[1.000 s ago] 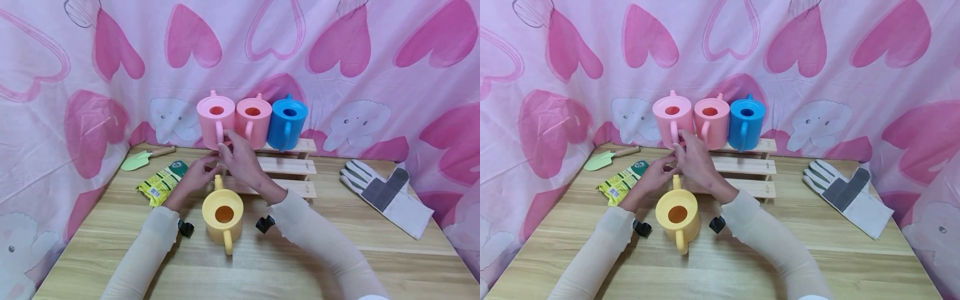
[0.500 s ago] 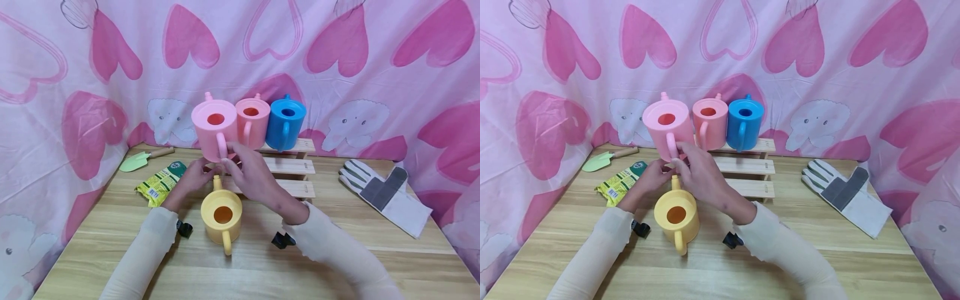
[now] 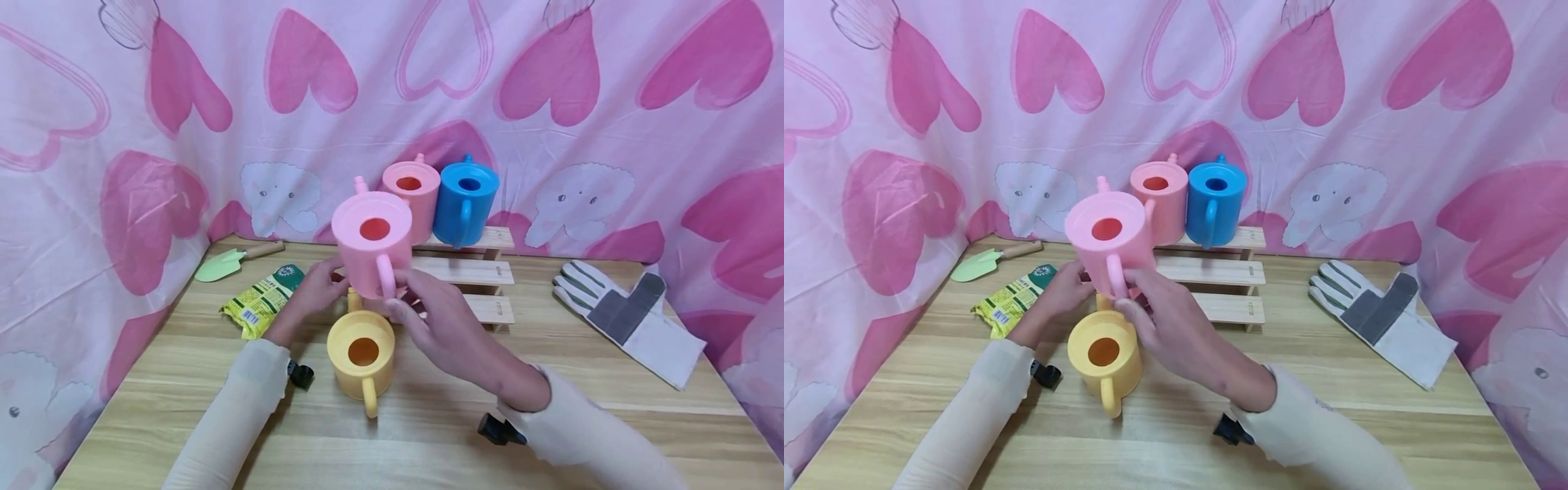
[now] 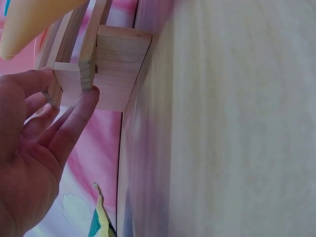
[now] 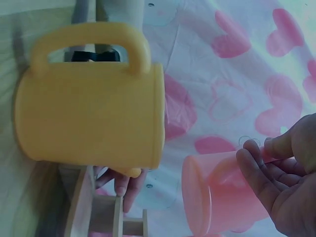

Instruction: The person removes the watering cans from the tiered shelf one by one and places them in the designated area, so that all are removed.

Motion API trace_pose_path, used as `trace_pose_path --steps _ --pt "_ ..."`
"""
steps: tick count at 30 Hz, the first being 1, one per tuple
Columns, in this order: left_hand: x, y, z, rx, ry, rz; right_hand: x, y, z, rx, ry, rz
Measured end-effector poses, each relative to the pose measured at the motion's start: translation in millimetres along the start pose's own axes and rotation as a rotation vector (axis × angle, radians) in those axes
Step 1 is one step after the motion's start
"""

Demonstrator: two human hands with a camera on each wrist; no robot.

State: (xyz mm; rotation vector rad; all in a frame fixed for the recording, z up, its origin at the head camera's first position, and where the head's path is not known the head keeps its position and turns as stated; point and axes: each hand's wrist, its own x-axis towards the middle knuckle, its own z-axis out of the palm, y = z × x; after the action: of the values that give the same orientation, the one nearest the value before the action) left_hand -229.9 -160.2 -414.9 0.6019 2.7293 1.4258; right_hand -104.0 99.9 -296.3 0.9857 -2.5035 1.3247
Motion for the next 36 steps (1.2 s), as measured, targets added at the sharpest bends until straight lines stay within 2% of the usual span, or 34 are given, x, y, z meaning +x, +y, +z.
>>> trace_pose_path --steps 6,10,18,21,26,33,36 --pt "2.2 -1.9 2.2 -0.01 -0.002 0.011 -26.8 1 -13 -0.035 0.001 0.062" --pt "2.2 -3.2 3.2 0.006 0.002 -0.006 -43.8 5 -20 -0.068 -0.005 0.115" --pt "3.7 -1.4 2.3 0.017 -0.008 0.02 -74.4 21 -21 -0.062 -0.022 0.152" --pt "3.6 -2.1 2.8 0.012 -0.006 0.009 -83.8 26 -16 -0.05 -0.032 0.127" --pt "5.0 -4.8 4.9 0.021 -0.01 0.033 -99.9 31 -9 -0.027 -0.044 0.137" --pt "3.4 -1.5 2.7 0.037 -0.006 0.033 -114.1 42 5 0.02 0.005 0.038" --pt "3.4 -1.2 2.4 0.039 -0.002 0.037 -116.9 47 10 0.024 0.0 0.041"
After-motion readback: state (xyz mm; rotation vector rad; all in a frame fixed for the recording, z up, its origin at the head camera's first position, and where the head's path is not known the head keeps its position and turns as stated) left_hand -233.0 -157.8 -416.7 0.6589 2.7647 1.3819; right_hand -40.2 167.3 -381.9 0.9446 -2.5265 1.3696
